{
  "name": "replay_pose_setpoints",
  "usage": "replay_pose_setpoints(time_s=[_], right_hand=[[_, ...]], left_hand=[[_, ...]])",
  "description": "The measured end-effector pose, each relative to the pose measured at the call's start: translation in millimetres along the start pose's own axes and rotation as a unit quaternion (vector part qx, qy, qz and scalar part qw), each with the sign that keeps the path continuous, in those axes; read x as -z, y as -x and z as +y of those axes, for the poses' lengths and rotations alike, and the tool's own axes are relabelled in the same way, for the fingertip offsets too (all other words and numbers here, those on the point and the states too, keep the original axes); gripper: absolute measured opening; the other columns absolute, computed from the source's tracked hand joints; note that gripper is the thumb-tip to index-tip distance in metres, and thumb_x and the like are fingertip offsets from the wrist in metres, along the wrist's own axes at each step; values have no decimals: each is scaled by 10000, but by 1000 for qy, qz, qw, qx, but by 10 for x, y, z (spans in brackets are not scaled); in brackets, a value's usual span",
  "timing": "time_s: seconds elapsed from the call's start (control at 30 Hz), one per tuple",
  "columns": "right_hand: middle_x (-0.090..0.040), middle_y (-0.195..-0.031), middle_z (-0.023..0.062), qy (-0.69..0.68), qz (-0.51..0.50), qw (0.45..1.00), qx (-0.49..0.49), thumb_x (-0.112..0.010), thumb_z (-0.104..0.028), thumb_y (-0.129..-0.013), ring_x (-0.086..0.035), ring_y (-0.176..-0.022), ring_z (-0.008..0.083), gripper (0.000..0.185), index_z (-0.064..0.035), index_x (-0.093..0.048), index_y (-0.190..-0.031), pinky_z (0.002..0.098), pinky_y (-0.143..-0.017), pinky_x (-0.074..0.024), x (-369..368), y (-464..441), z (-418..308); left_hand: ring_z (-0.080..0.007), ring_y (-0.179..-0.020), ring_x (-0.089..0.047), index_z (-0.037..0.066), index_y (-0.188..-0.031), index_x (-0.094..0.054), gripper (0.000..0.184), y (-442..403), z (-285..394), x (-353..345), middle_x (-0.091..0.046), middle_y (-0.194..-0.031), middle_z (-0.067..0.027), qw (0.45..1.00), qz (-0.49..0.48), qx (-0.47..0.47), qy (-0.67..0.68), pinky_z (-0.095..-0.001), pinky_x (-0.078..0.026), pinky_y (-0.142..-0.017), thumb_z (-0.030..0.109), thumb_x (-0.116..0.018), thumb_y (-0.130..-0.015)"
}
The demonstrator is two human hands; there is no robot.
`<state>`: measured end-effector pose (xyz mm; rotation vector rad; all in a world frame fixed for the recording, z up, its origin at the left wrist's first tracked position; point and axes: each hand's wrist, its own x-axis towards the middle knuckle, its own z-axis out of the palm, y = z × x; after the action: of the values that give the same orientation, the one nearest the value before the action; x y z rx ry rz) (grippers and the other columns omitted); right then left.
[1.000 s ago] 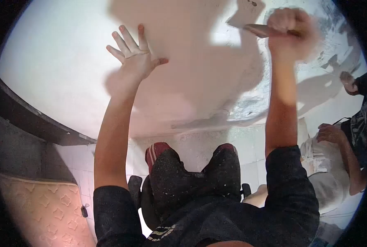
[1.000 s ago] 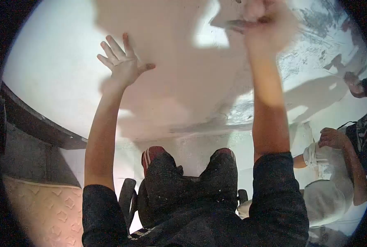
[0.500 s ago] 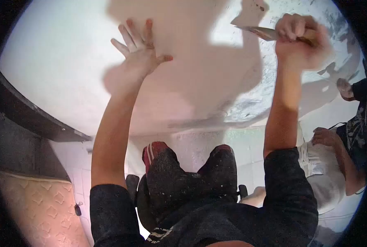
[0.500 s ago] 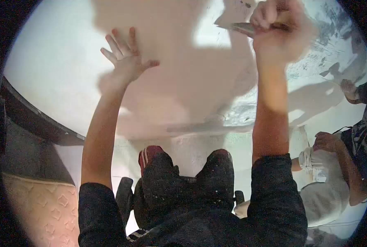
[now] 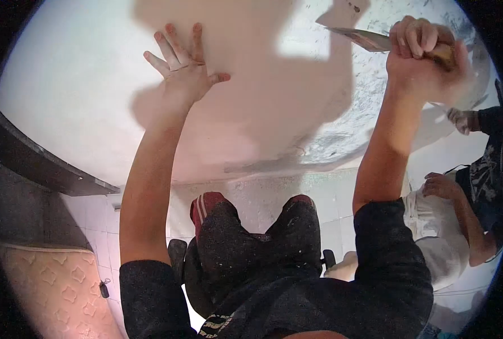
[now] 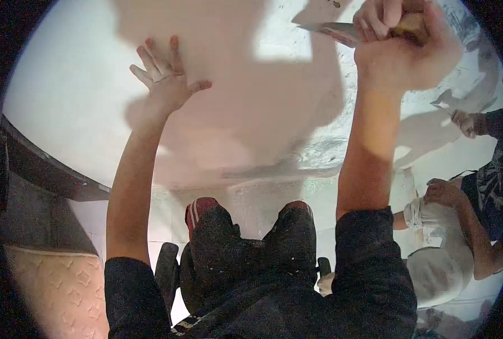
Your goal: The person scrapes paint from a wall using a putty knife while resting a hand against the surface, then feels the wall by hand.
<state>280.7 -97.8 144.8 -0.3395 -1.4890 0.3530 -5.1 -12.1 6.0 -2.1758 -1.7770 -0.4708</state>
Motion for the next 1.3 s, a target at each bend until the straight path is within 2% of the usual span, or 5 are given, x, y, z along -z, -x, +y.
replay_pose_setpoints(time_s=[0.13,0.33,0.53,0.77,1.3], right_hand=[[-425,-536,62,367,49,926,71,-453,9,-747,-408,-462,172,123,-19,-412,-635,281,-431,-322,-216,337,562],[-283,-554,14,26,217,976,-11,-438,-213,-878,-249,-485,125,346,-119,-286,-581,266,-447,-213,-203,349,79],[-314,-551,1,-111,25,993,33,-444,-198,-852,-284,-469,126,307,-96,-341,-582,265,-436,-223,26,200,-176],[-405,-562,31,357,41,925,123,-395,-7,-746,-352,-492,124,143,-9,-432,-608,238,-460,-304,-94,474,223],[-385,-539,41,155,41,985,60,-471,-23,-806,-351,-447,130,261,-36,-349,-575,270,-424,-299,6,475,293]], left_hand=[[-542,-1325,269,97,-1496,113,1221,6,-79,-285,246,-1440,-378,983,162,-74,52,-772,75,-964,704,-612,-724],[-568,-1323,239,103,-1482,163,1265,-12,-114,-244,226,-1440,-390,981,160,-89,62,-775,72,-958,702,-635,-706],[-607,-1314,197,123,-1465,219,1273,-71,-101,-210,191,-1430,-423,985,135,-73,74,-776,59,-952,690,-639,-715],[-629,-1295,194,-51,-1450,127,1303,-17,-1,-112,181,-1382,-485,998,61,-30,17,-762,69,-960,688,-651,-711],[-655,-1255,239,-121,-1422,101,1335,-54,70,10,217,-1335,-516,1000,-21,4,-8,-758,60,-960,709,-651,-696]])
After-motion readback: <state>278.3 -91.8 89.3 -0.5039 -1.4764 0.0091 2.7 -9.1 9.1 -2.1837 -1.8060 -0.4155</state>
